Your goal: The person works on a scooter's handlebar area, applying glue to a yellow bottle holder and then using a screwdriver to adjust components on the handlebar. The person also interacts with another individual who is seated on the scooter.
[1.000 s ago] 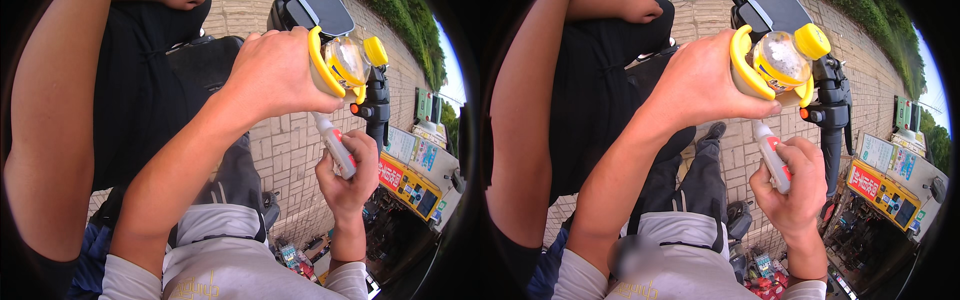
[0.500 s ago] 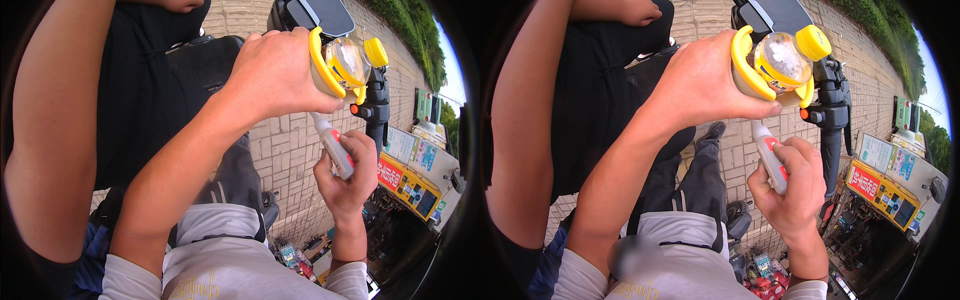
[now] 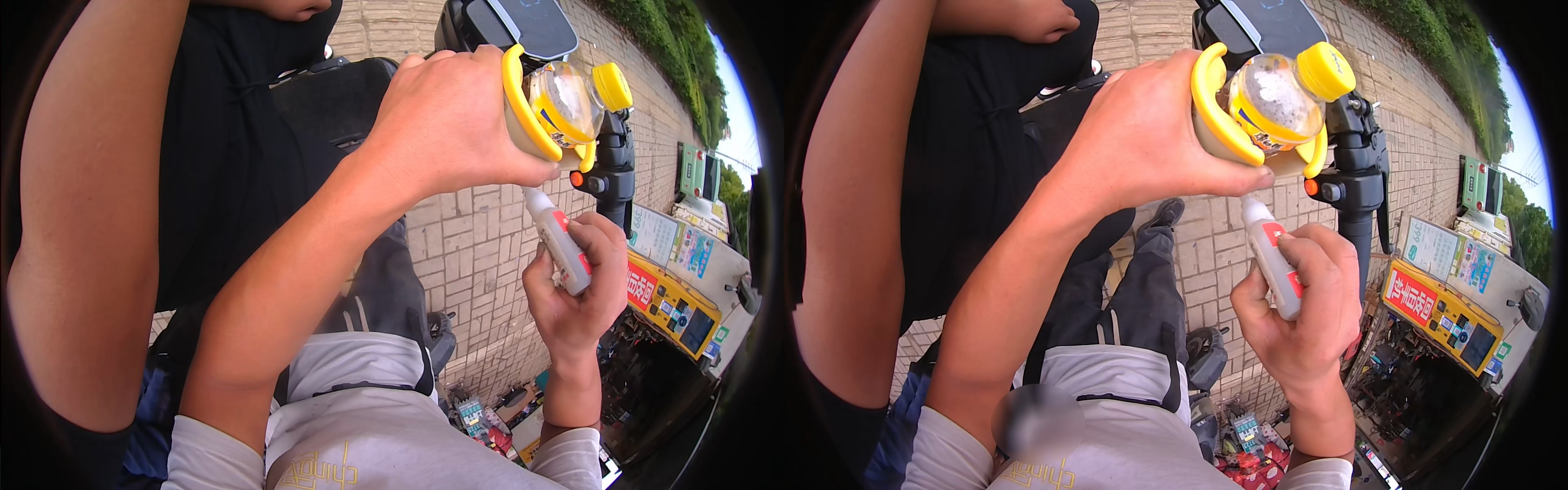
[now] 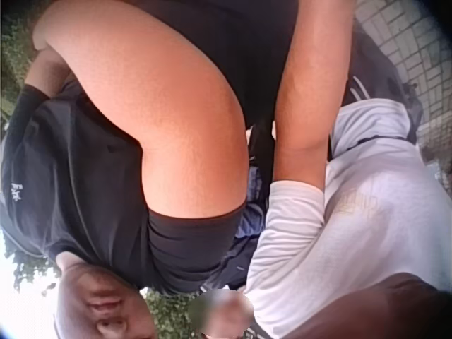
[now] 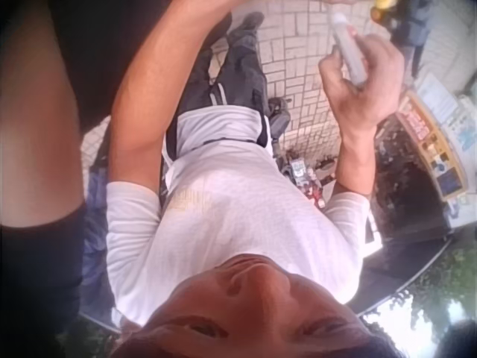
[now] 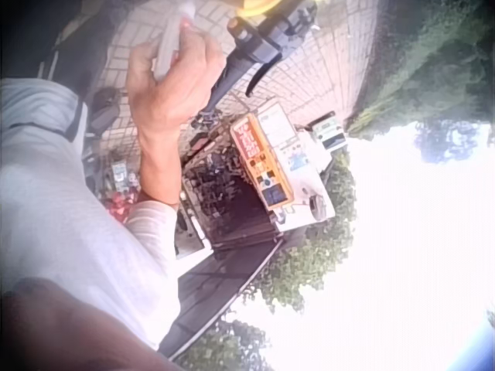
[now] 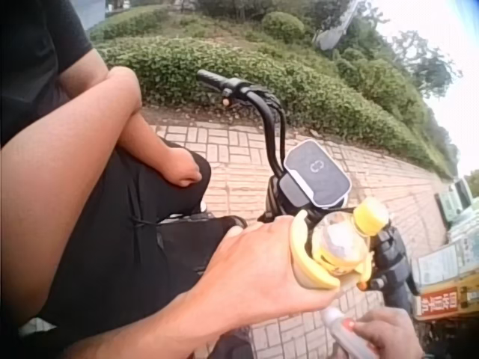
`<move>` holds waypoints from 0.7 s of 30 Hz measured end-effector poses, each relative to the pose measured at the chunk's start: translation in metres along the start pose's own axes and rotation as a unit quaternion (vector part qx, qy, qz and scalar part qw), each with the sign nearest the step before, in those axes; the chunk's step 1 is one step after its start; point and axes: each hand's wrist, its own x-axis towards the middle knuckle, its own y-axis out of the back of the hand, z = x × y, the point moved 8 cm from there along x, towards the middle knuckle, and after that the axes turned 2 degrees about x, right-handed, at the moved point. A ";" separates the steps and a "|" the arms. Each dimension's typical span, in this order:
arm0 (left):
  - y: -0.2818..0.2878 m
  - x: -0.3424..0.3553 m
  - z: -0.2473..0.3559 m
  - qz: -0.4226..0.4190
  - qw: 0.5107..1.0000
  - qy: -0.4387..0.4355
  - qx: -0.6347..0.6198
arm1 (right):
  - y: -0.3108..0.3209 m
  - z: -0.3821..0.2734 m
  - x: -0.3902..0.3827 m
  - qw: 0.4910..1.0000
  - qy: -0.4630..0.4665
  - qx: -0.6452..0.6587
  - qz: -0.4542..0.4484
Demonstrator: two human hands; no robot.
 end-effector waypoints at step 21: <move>0.001 -0.001 -0.003 -0.001 1.000 0.007 -0.008 | -0.007 0.001 -0.004 1.000 -0.007 0.014 -0.003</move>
